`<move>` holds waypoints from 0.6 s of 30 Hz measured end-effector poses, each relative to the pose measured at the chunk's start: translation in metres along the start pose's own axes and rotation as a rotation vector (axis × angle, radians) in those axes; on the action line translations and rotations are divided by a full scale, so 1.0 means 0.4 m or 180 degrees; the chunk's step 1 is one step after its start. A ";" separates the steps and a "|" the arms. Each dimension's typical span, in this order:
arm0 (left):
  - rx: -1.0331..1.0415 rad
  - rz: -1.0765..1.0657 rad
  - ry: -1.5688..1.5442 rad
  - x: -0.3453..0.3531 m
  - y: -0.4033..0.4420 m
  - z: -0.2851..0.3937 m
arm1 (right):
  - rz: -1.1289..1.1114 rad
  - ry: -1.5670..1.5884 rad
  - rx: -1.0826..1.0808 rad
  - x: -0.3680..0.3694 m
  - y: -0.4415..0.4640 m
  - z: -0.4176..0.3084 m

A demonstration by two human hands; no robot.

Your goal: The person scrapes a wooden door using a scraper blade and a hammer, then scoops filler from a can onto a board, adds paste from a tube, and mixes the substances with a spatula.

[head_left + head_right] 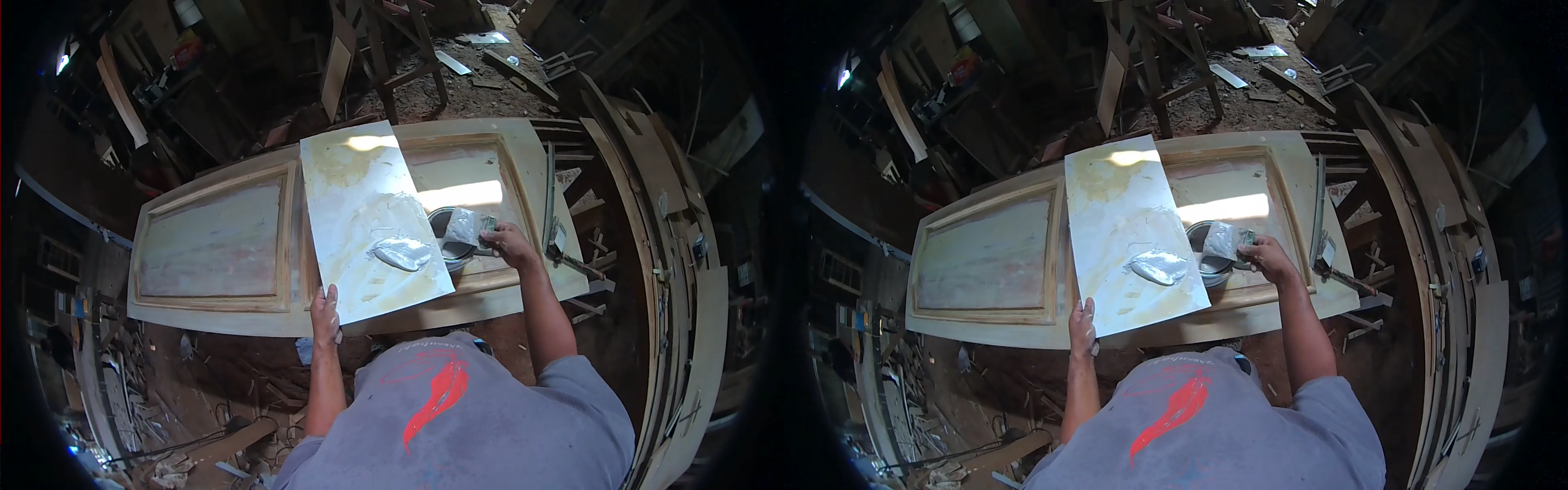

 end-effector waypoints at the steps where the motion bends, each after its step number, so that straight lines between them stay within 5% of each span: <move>1: -0.0009 -0.0028 0.0041 0.014 0.002 0.001 | -0.0035 0.0052 -0.0107 -0.002 -0.006 -0.009; 10: -0.0126 -0.0229 -0.0034 0.057 0.017 -0.036 | 0.0101 -0.0691 -0.1268 0.142 -0.175 -0.146; 16: -0.0137 -0.0235 0.0099 0.059 0.013 -0.037 | 0.1116 -0.2539 -0.2368 0.325 -0.226 -0.087; 18: -0.0123 -0.0253 0.0070 0.057 0.012 -0.044 | 0.0920 -0.2827 -0.2667 0.343 -0.200 -0.060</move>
Point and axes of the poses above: each hand's wrist, its own y-axis towards the middle knuckle, its own x-axis out of the palm, z = x × y, the point moved 3 cm from there along y, towards the middle knuckle, and after that the axes turned 12 degrees about x, right-handed, at the moved point
